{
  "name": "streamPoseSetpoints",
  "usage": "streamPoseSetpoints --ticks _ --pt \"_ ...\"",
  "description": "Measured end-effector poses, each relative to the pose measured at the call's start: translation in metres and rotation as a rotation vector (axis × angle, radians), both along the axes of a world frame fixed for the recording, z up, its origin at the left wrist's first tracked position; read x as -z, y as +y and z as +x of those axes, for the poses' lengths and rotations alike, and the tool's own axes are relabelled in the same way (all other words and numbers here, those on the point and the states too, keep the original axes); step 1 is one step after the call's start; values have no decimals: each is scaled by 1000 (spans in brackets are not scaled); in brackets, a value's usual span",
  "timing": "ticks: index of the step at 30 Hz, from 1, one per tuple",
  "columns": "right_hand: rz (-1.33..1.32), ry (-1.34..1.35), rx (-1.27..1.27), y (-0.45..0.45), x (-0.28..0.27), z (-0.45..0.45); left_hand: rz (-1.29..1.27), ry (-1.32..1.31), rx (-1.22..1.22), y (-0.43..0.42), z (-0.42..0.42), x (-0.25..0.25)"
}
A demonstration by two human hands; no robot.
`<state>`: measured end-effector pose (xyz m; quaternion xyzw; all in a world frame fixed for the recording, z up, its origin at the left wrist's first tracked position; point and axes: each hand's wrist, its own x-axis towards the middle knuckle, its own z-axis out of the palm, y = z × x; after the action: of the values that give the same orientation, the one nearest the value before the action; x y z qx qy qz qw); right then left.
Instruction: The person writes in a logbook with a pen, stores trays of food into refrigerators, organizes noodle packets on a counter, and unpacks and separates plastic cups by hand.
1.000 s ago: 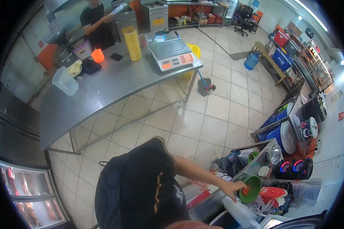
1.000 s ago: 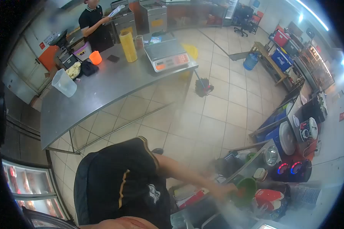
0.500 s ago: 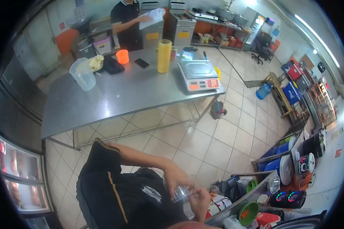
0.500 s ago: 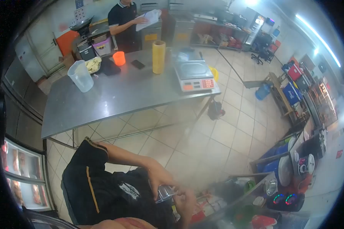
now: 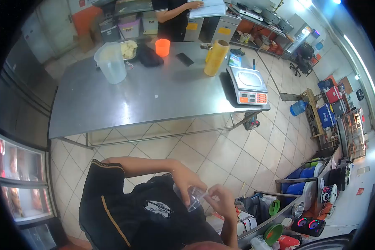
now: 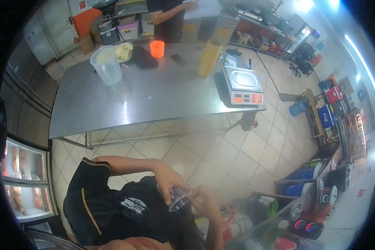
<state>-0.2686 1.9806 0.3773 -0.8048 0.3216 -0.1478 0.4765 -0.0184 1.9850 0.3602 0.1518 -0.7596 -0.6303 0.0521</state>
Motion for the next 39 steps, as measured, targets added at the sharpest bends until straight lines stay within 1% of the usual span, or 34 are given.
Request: streamPoseSetpoints --ticks 2,4,6,7,10,13,16,19,22,23,26,28,31,32,35,36,39 --pt "-73 -22 103 7 -3 25 -21 29 -49 8 16 5" --pt "-122 -42 75 9 -12 46 -40 16 -92 15 30 6" --pt "-170 -45 60 11 -13 68 86 39 -131 28 44 15" --pt "-157 -72 23 10 -13 75 152 51 -152 35 48 19" --pt "-77 -141 -95 4 -13 100 132 -82 -207 50 66 15" --pt "-2 -91 -303 -9 -29 123 74 19 -293 66 79 10" --pt "-5 -47 -532 -24 -38 136 179 73 -364 80 85 0" --pt "3 -19 -682 -31 -46 153 160 12 -437 91 91 -6" --pt "-3 -35 -803 -36 -51 162 89 10 -447 95 94 0" --pt "-31 -34 -813 -36 -53 164 212 -19 -431 95 97 -16" --pt "-59 38 -795 -33 -53 161 150 40 -478 101 94 -4" --pt "-42 21 -718 -29 -53 159 119 81 -528 102 94 -6" --pt "-50 11 -593 -24 -48 150 -263 155 -723 112 91 -1" --pt "-48 12 -549 -21 -47 145 -301 139 -718 112 90 -6" --pt "-72 -5 -425 -6 -43 133 -236 61 -637 110 86 -9" --pt "-91 -16 -388 -1 -41 130 -213 75 -625 109 84 -9" --pt "-147 -177 -403 2 -39 122 -171 76 -565 96 81 -3"
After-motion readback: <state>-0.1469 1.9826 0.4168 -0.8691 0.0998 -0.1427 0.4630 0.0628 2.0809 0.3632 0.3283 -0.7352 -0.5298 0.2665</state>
